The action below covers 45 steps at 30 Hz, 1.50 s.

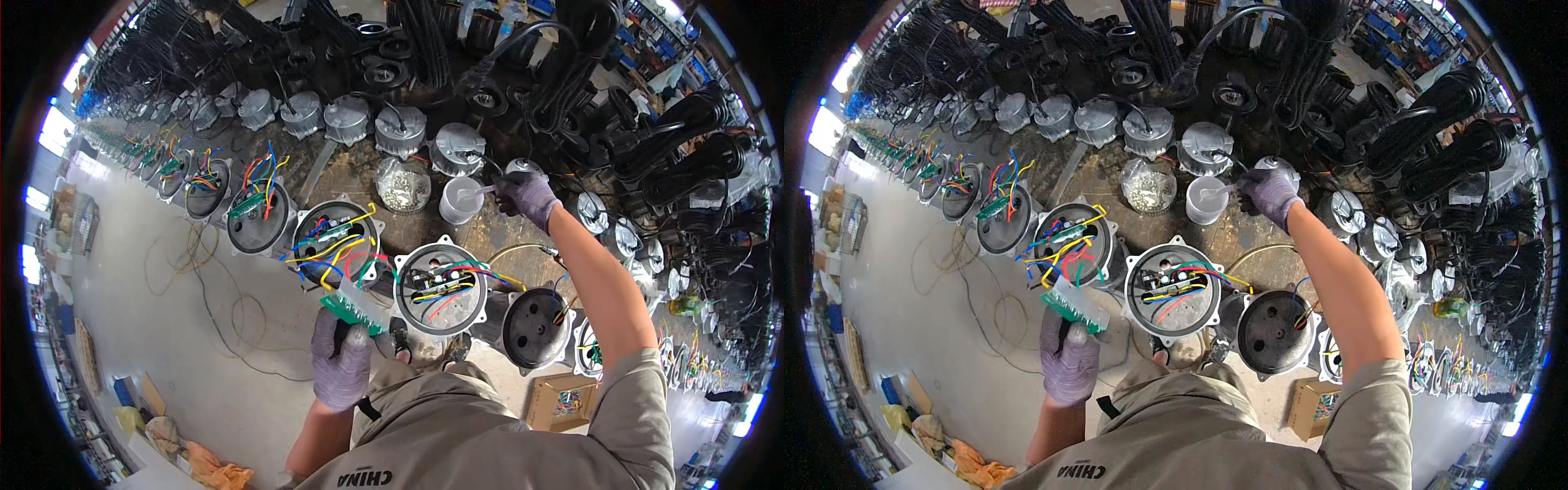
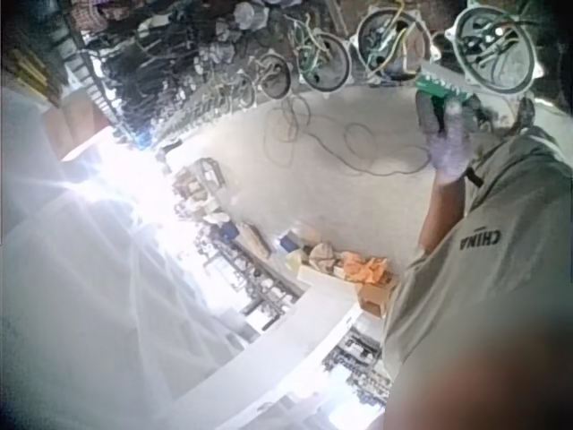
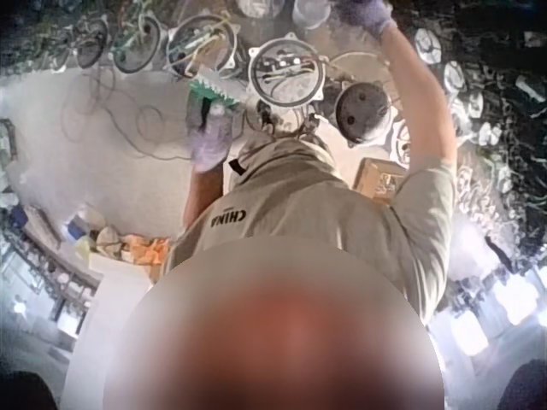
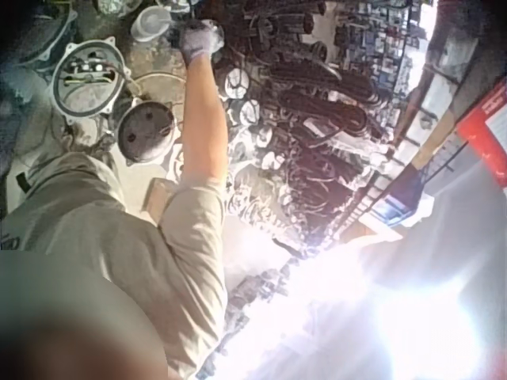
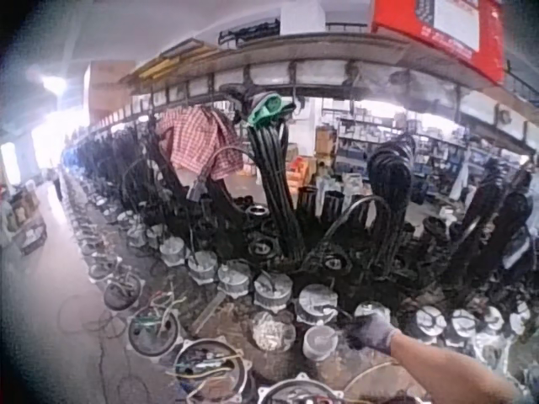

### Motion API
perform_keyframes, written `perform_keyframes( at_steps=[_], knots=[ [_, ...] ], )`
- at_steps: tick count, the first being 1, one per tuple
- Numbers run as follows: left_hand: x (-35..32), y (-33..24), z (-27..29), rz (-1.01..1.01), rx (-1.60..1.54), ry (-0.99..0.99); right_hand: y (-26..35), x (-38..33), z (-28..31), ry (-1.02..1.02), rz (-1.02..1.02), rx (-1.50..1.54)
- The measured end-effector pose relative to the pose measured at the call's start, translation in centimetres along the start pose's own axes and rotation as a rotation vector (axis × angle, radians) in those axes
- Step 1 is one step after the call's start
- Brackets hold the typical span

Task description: The person assembles electric motors by wiring internal components, applying adhesive paste with an applicator tool, and securing circuit boards with screws using a pneumatic screwdriver.

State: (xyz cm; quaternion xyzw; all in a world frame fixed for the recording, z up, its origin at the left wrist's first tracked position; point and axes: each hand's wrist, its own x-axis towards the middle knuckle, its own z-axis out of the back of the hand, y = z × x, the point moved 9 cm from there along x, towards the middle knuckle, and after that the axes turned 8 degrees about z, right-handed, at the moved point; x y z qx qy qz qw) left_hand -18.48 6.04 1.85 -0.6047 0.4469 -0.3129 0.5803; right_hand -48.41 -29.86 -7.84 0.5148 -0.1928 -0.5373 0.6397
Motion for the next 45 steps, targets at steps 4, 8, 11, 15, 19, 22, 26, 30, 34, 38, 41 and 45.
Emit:
perform_keyframes(
  at_steps=[4, 8, 11, 15, 19, 22, 26, 30, 34, 38, 41, 45],
  knots=[
    [0.7, -2.8, -2.5, -0.018, -0.077, -0.049, -0.2, -2.0, 0.7, -0.132, -0.084, 0.365],
    [2.3, -4.8, -4.9, -0.04, -0.136, -0.057, -0.9, -3.5, 3.2, -0.154, -0.135, 0.625],
    [3.2, -4.9, -6.0, -0.065, -0.169, 0.016, 0.7, -5.3, 3.1, -0.123, -0.111, 0.751],
    [5.9, -4.2, -8.6, 0.022, -0.242, 0.118, 1.5, -6.4, 4.2, -0.123, -0.062, 0.841],
    [9.7, -3.5, -11.3, 0.207, -0.491, 0.111, 2.0, -7.3, 5.2, -0.097, -0.003, 0.853],
    [12.9, -2.5, -12.6, 0.316, -0.513, 0.137, 3.7, -8.3, 5.0, -0.067, 0.062, 0.87],
    [17.4, -0.3, -14.8, 0.375, -0.594, 0.185, 6.3, -9.3, 5.4, -0.091, 0.209, 0.887],
    [18.6, 1.3, -15.6, 0.484, -0.777, 0.281, 9.5, -11.4, 5.0, -0.14, 0.299, 0.868],
    [16.7, -0.9, -17.4, 0.472, -0.83, 0.295, 10.6, -12.1, 4.5, -0.131, 0.375, 0.931],
    [16.0, -0.7, -18.5, 0.525, -0.874, 0.393, 10.4, -11.8, 3.6, -0.128, 0.413, 0.967],
    [15.2, -1.0, -19.0, 0.546, -0.873, 0.5, 11.3, -12.1, 2.9, -0.109, 0.427, 0.949],
    [14.3, -2.2, -19.5, 0.519, -0.858, 0.504, 11.2, -11.8, 2.6, -0.108, 0.421, 0.907]
  ],
)
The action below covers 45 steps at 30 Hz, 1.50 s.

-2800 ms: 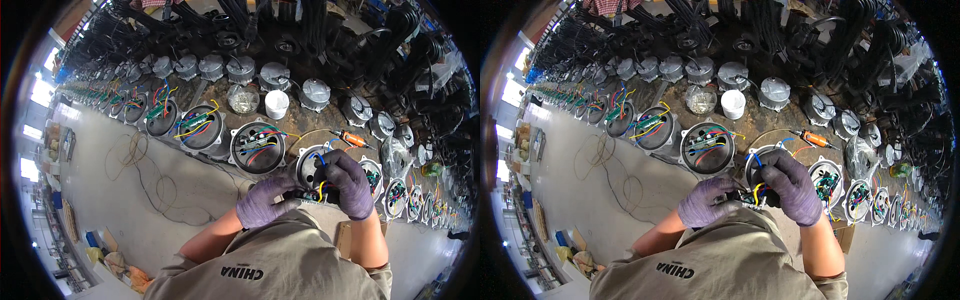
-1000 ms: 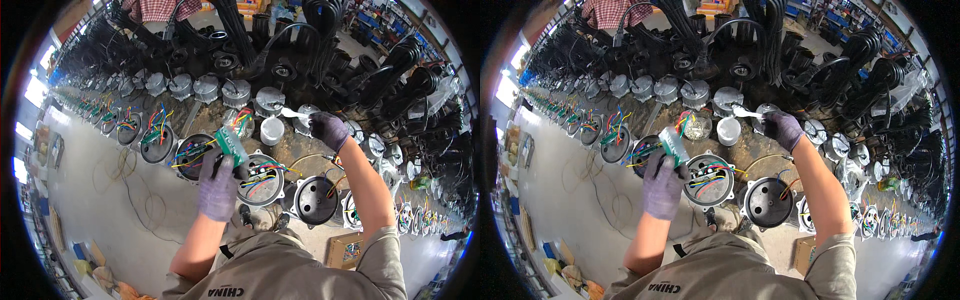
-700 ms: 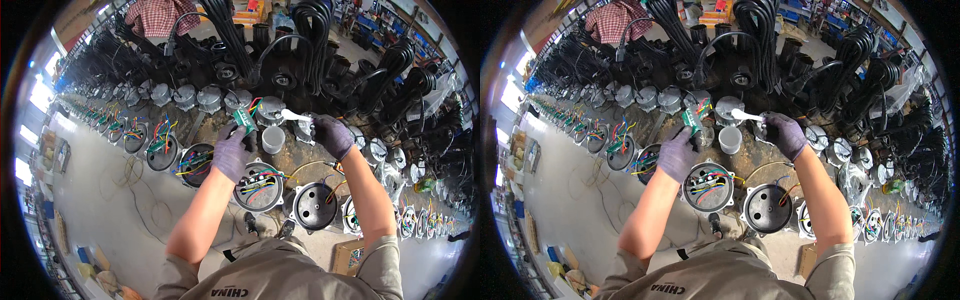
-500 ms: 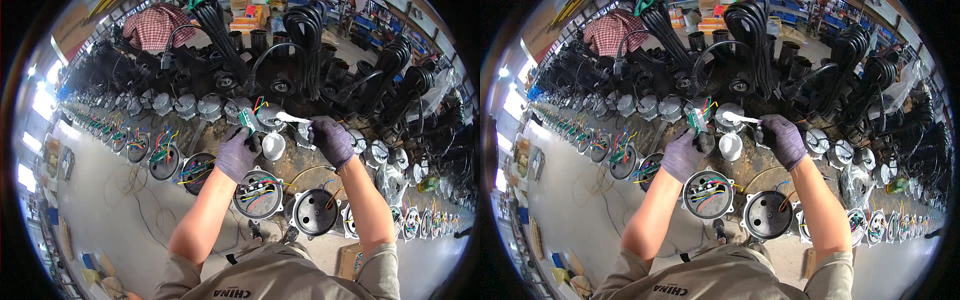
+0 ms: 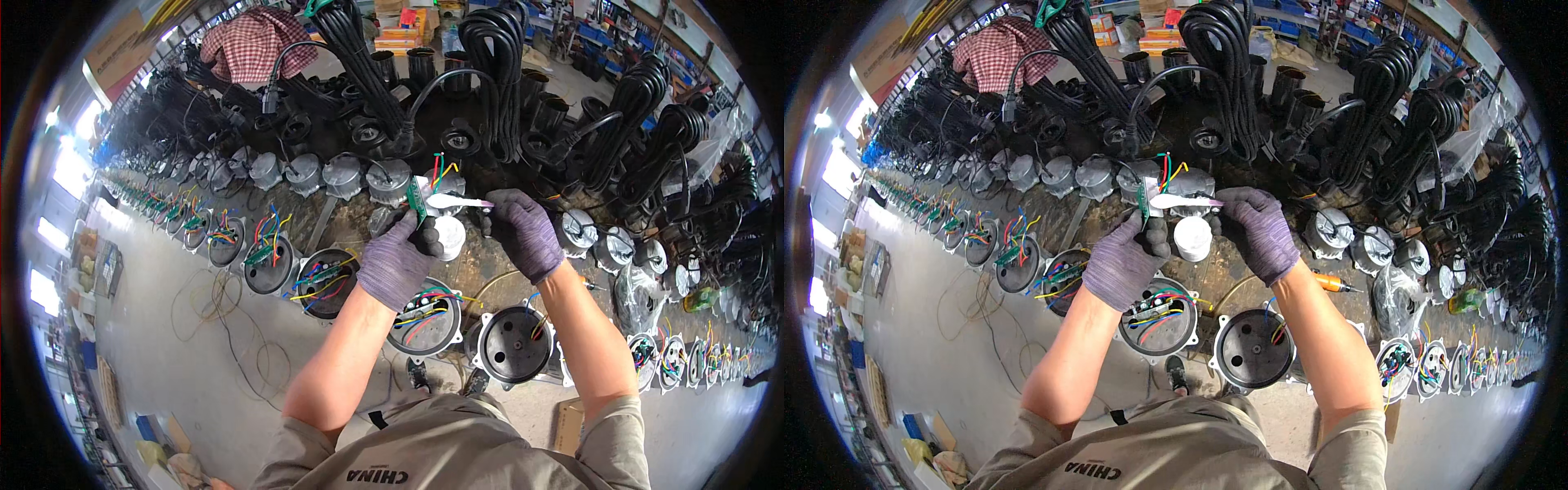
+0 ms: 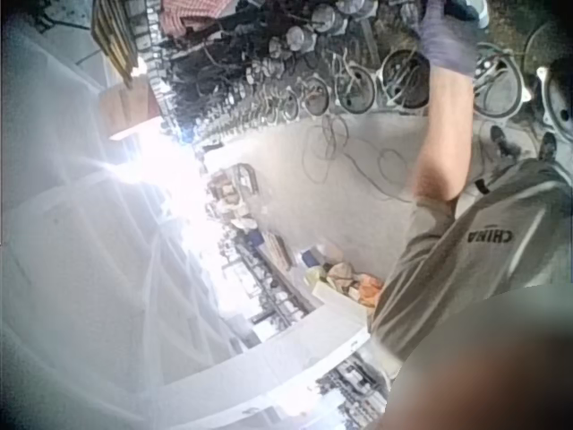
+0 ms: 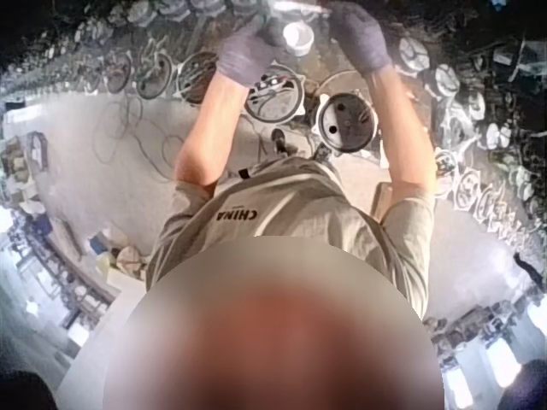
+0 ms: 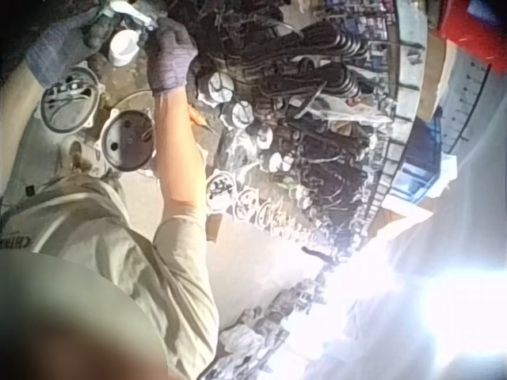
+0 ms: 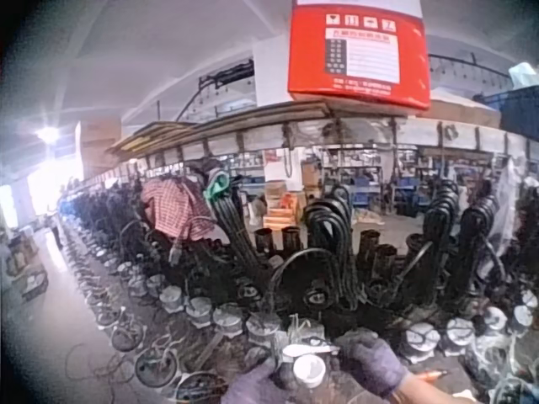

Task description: The person assembles electric motors by wiring internal components, applying adhesive paste with an applicator tool, and securing circuit boards with screws using a pneumatic screwdriver.

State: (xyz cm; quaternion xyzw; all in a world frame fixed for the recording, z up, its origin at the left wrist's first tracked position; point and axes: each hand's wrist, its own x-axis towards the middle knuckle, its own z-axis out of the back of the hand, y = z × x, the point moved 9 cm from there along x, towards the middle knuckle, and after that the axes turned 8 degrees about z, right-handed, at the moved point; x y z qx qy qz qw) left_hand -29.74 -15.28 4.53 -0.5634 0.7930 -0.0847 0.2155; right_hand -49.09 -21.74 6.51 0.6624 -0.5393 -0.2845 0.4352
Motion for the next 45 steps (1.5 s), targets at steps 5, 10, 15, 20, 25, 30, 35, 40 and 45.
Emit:
perform_keyframes(
  at_steps=[5, 10, 15, 20, 25, 30, 35, 40, 45],
  knots=[
    [-0.4, -0.1, 0.6, 0.006, 0.015, -0.044, 0.0, -0.1, -0.7, 0.004, -0.014, -0.034],
    [-0.8, 0.0, -0.3, 0.035, -0.012, 0.045, 0.2, -0.3, 0.5, -0.019, 0.014, -0.124],
    [-1.8, -0.2, -0.2, -0.01, 0.024, -0.036, 1.2, -0.9, 1.3, -0.042, 0.042, -0.025],
    [-2.8, 0.6, -0.6, 0.007, -0.008, -0.028, 0.6, -1.0, -1.1, -0.029, 0.001, -0.026],
    [-3.0, 1.6, -1.3, 0.071, -0.092, 0.098, -0.1, -1.5, -1.0, 0.036, -0.007, -0.009],
    [-3.8, 1.5, -1.3, 0.021, -0.088, 0.06, -0.5, -3.0, 0.6, -0.046, -0.079, 0.002],
    [-4.5, 1.6, -0.5, -0.002, -0.002, -0.009, 1.5, -3.6, 0.3, -0.023, -0.023, 0.056],
    [-4.8, 1.8, -1.3, -0.058, 0.118, 0.038, 3.0, -3.3, -0.1, 0.105, 0.269, -0.646],
    [-6.9, -0.3, -3.3, -0.613, 1.055, -0.012, 0.7, -3.9, -0.6, -0.068, -0.062, 0.049]
  ],
)
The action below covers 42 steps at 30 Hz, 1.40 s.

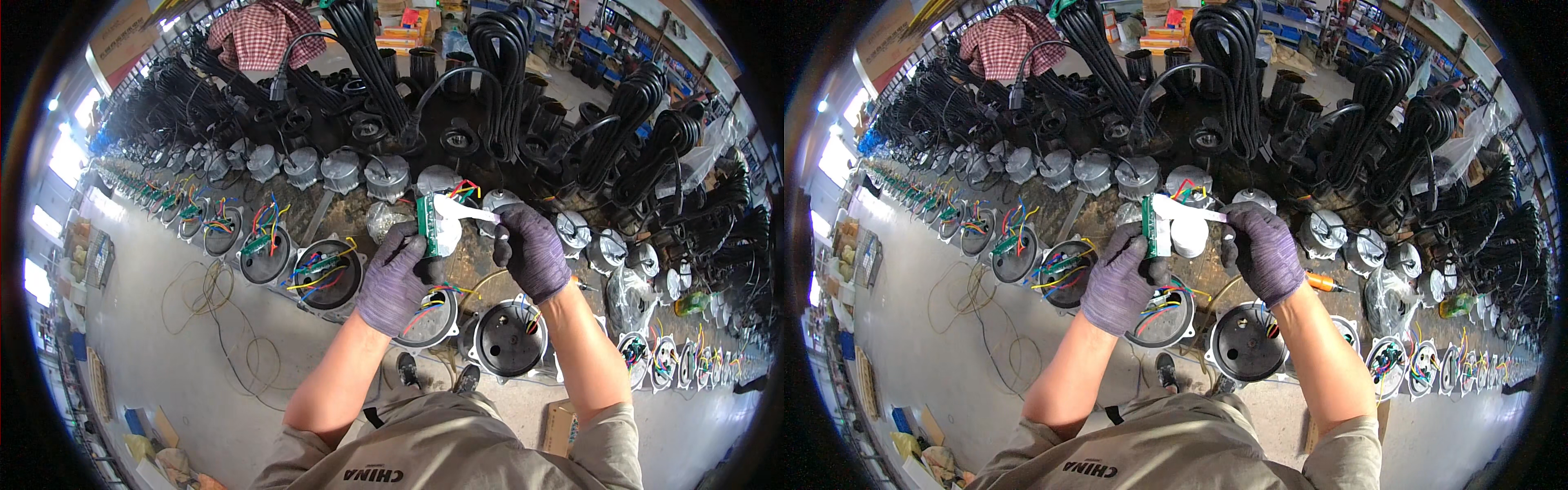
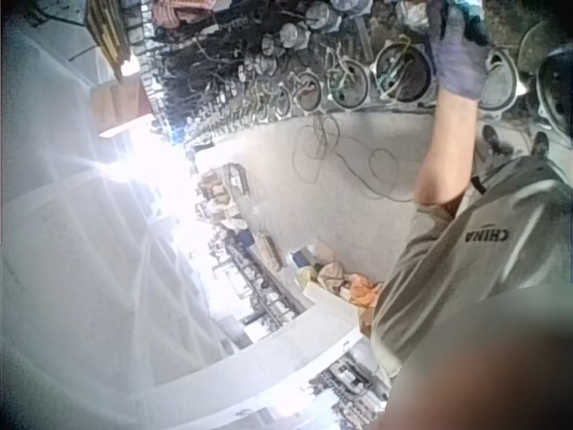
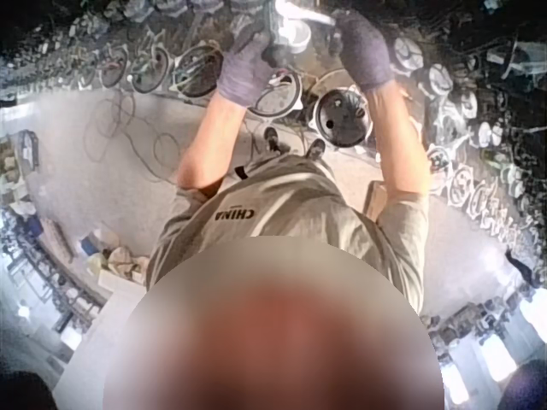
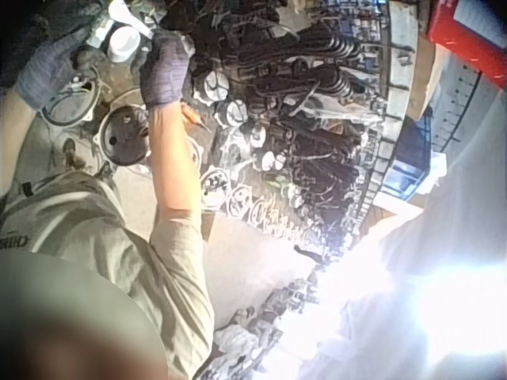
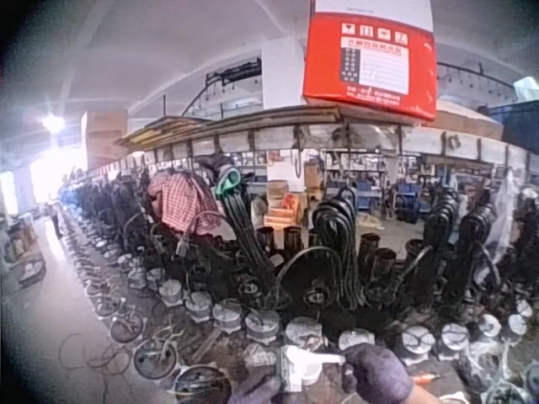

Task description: The person assembles electric motors by wiring internal components, applying adhesive paste with an applicator tool, and securing circuit boards with screws using a pneumatic screwdriver.

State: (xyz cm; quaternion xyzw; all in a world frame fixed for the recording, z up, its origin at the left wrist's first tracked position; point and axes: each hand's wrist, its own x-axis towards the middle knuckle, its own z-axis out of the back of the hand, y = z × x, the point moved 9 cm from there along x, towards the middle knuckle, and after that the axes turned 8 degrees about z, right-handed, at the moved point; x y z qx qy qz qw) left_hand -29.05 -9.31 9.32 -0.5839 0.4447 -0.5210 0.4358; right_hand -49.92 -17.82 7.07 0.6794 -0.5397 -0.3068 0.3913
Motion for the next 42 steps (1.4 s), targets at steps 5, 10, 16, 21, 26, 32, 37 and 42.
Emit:
perform_keyframes(
  at_steps=[5, 10, 16, 21, 26, 32, 37, 42],
  knots=[
    [-0.2, 1.5, -0.1, 0.259, -0.176, 0.055, 0.5, -0.9, -0.6, 0.065, 0.017, -0.036],
    [-0.8, 1.4, -0.8, 0.367, -0.544, 0.025, 0.3, -1.2, -0.5, 0.08, 0.051, -0.116],
    [-0.7, 1.0, -0.1, 0.301, -0.397, 0.033, 1.1, -2.0, -0.3, 0.053, 0.094, -0.199],
    [-1.1, 0.7, 0.9, 0.31, -0.339, 0.056, 2.6, -3.9, -0.1, -0.03, 0.01, -0.054],
    [-1.5, 0.8, 1.0, 0.262, -0.326, 0.015, 2.9, -5.4, 0.3, -0.072, -0.032, -0.028],
    [-1.8, 0.5, 0.4, 0.265, -0.389, -0.002, 4.7, -7.7, -1.5, -0.058, 0.163, -0.35],
    [-2.9, -0.5, 0.9, 0.203, -0.177, -0.127, 8.5, -11.3, -5.7, -0.138, 0.539, -0.862],
    [-3.7, -3.8, 1.1, -0.119, 0.34, -0.322, 9.9, -13.5, -11.0, 0.005, 0.941, -1.209]
  ],
)
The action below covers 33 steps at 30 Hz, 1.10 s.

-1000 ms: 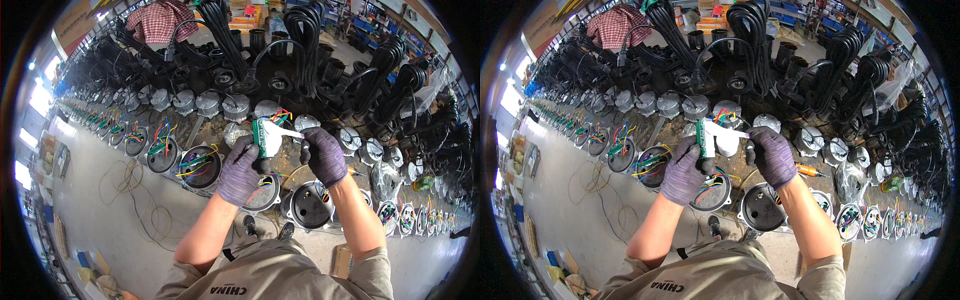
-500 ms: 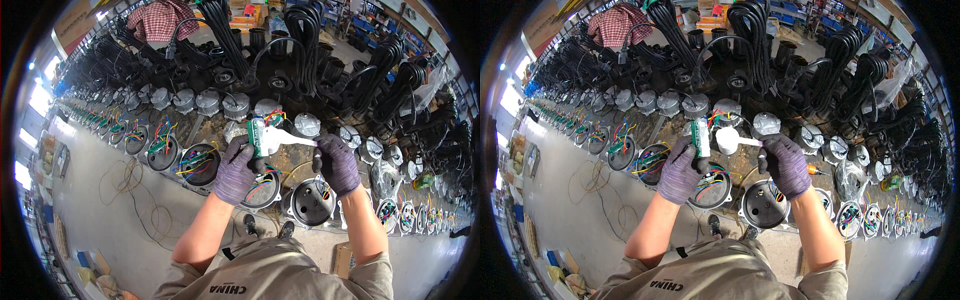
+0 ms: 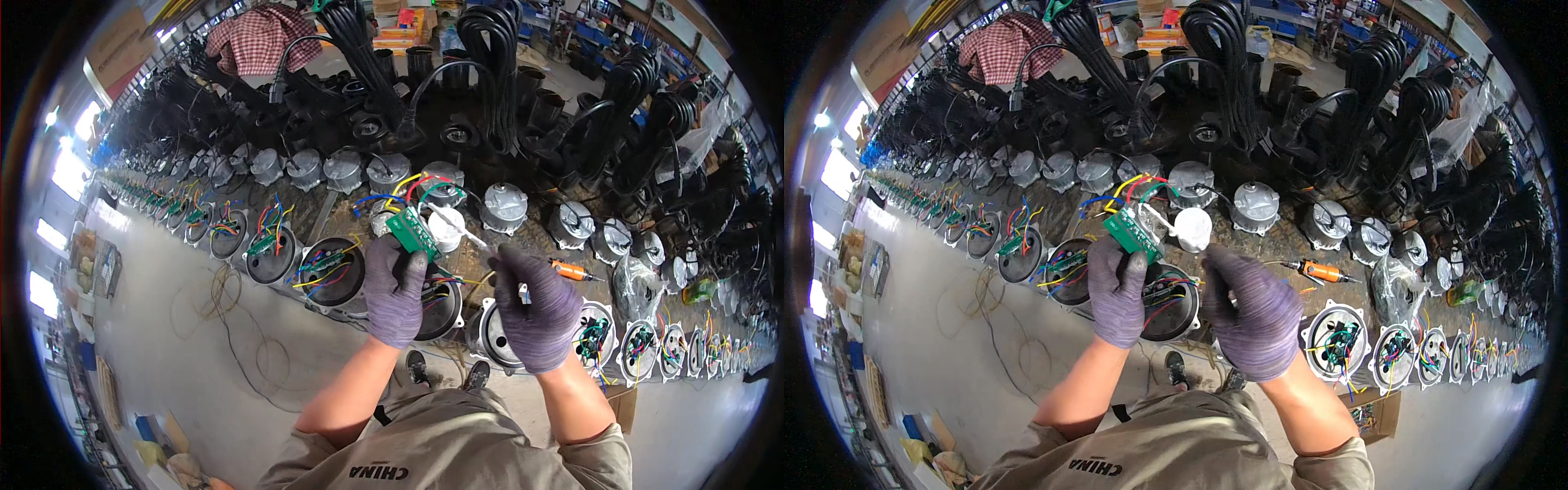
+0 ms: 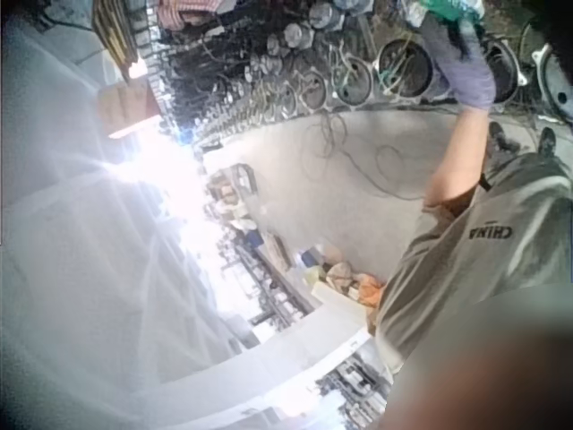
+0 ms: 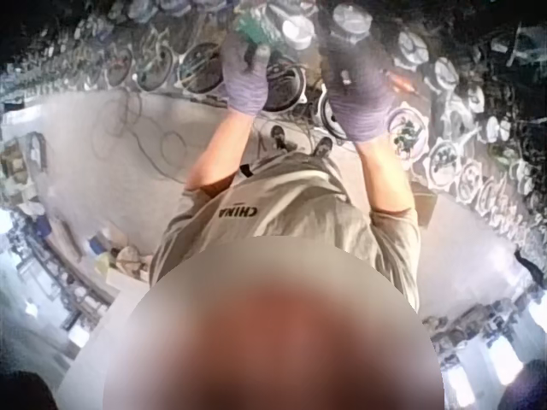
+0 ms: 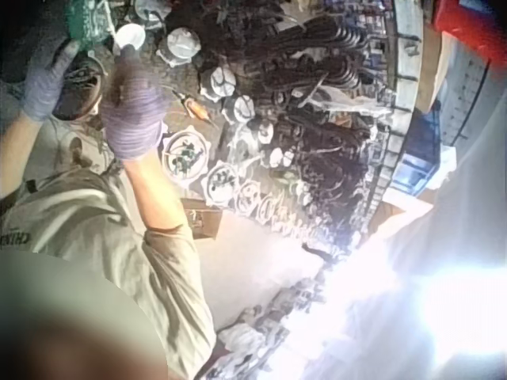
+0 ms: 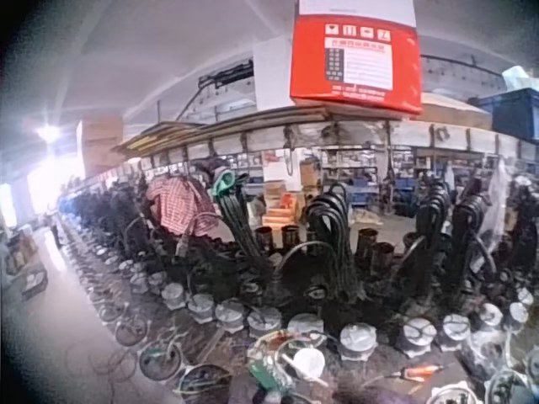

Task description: The person assembles electric motors by wiring internal components, applying adhesive paste with an applicator tool, and securing circuit boards with screws using a pneumatic screwdriver.

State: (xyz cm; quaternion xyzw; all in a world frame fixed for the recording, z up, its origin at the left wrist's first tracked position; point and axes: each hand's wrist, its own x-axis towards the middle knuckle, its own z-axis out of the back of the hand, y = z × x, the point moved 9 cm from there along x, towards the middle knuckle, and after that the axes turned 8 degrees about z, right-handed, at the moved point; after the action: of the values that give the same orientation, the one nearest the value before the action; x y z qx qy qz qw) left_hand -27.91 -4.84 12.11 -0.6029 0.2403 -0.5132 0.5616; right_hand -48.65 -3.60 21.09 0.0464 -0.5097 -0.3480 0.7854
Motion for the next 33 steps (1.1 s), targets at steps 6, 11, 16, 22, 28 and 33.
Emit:
perform_keyframes(
  at_steps=[6, 11, 16, 22, 28, 33],
  knots=[
    [-1.7, 0.1, 0.1, -0.051, 0.135, -0.152, 0.7, -0.2, -0.9, 0.05, -0.023, 0.021],
    [-1.9, 2.3, -0.3, 0.059, -0.027, -0.123, 1.3, 0.0, -1.0, 0.08, -0.033, -0.025],
    [-1.9, 1.6, 0.0, -0.055, 0.11, -0.159, 1.7, -0.1, -1.2, 0.132, -0.044, -0.066],
    [-1.4, -2.0, 0.2, -0.215, 0.267, -0.252, 2.3, 0.1, -1.7, 0.167, -0.035, -0.038],
    [-1.5, -0.8, 0.1, -0.201, 0.372, -0.225, 3.4, -0.4, -1.2, 0.163, 0.087, -0.062],
    [-0.3, 0.0, 0.6, -0.113, 0.293, -0.197, 3.7, -0.1, 1.9, 0.137, 0.042, -0.167]
  ],
)
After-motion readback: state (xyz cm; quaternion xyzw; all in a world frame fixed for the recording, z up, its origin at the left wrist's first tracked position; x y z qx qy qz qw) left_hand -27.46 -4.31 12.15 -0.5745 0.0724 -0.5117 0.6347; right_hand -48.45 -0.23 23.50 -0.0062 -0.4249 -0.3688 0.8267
